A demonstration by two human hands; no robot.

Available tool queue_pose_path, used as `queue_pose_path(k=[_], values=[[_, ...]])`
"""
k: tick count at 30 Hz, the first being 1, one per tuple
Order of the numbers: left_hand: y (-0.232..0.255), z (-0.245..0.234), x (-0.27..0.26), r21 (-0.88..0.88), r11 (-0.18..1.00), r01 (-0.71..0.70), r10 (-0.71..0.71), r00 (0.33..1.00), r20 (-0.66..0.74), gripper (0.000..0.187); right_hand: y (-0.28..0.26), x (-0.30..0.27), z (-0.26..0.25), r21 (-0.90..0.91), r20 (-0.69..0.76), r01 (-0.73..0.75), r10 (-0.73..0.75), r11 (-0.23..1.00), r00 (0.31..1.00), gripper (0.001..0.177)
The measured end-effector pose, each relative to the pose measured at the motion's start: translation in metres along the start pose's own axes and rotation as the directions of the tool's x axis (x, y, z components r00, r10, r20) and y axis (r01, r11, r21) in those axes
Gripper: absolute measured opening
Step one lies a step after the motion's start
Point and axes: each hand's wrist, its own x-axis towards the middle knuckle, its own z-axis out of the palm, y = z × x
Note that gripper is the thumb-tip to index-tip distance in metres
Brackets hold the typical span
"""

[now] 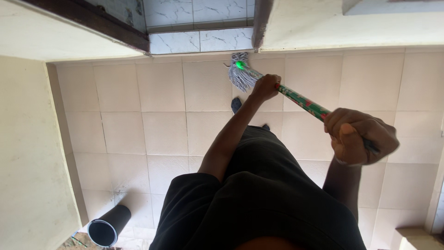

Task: The person mops a tiled floor with a mop and then places the mop into a bucket of water.

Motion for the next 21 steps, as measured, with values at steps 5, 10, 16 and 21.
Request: queue_pose_path(k=[5, 10, 16, 21], values=[[-0.069, -0.04, -0.01, 0.05, 0.99, 0.134, -0.128, 0.985, -0.116, 0.008, 0.041, 0.01, 0.047, 0.174, 0.088, -0.066, 0.051, 0.982, 0.995, 0.021], [-0.096, -0.056, -0.019, -0.091, 0.975, 0.203, -0.221, 0.933, -0.284, 0.032, 0.046, 0.033, 0.073, 0.234, 0.292, -0.225, 0.153, 0.946, 0.944, 0.02], [-0.077, -0.058, -0.01, -0.165, 0.981, 0.103, -0.152, 0.933, -0.327, 0.031, 0.018, 0.074, 0.103, 0.029, 0.486, -0.247, 0.202, 0.969, 0.85, 0.024], [-0.058, -0.067, 0.0, -0.218, 0.969, 0.117, -0.182, 0.933, -0.31, 0.028, 0.016, 0.102, 0.127, -0.086, 0.617, -0.148, 0.169, 0.985, 0.768, 0.022]])
